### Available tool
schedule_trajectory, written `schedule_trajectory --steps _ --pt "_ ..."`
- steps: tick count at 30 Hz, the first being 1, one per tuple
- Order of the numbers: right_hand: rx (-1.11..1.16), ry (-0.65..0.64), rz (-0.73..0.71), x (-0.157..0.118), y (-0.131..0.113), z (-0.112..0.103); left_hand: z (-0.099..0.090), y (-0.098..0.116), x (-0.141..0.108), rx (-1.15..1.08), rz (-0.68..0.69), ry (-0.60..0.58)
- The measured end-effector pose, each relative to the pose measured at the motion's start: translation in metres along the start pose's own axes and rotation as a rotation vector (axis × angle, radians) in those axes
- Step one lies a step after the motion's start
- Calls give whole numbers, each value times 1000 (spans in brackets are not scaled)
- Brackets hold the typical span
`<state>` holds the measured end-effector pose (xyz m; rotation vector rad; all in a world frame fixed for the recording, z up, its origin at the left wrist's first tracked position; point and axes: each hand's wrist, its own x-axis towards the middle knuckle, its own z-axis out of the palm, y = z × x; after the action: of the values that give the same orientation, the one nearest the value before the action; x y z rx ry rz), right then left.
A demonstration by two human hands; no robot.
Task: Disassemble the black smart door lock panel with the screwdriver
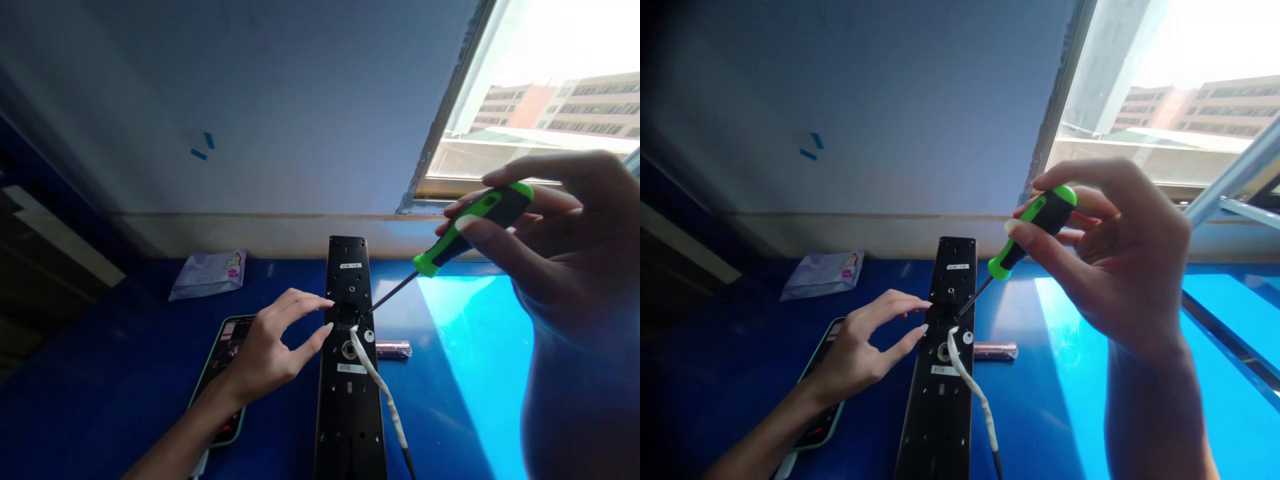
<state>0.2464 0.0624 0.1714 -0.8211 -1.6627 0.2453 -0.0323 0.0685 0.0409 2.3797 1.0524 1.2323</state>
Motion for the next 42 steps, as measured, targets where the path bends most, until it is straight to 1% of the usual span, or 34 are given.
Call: schedule_trajectory --steps 5,8,11,16,23,27,30,32,37,42 --pt "94 41 -67 0 2 26 -2 -2 -9 38 16 27" --pt "77 36 -33 -1 1 39 0 -1 -11 47 60 60" --pt "67 8 -21 -2 -1 45 2 0 -11 68 93 89" --pt "77 -16 -38 -5 0 48 6 -1 -13 100 160 104" --pt "103 -40 -23 -7 -2 51 9 3 -13 96 151 116" --pt "104 -58 -76 -8 -3 51 11 2 -13 66 160 137" --pt "99 -38 -146 -10 -2 50 14 1 -14 43 182 160" --pt "112 -17 -180 -11 -2 49 14 1 -13 22 173 165" --pt "139 -35 -200 -13 -1 48 14 5 -14 10 133 156" --pt "147 -48 -186 -13 -5 52 15 7 -15 33 170 175"
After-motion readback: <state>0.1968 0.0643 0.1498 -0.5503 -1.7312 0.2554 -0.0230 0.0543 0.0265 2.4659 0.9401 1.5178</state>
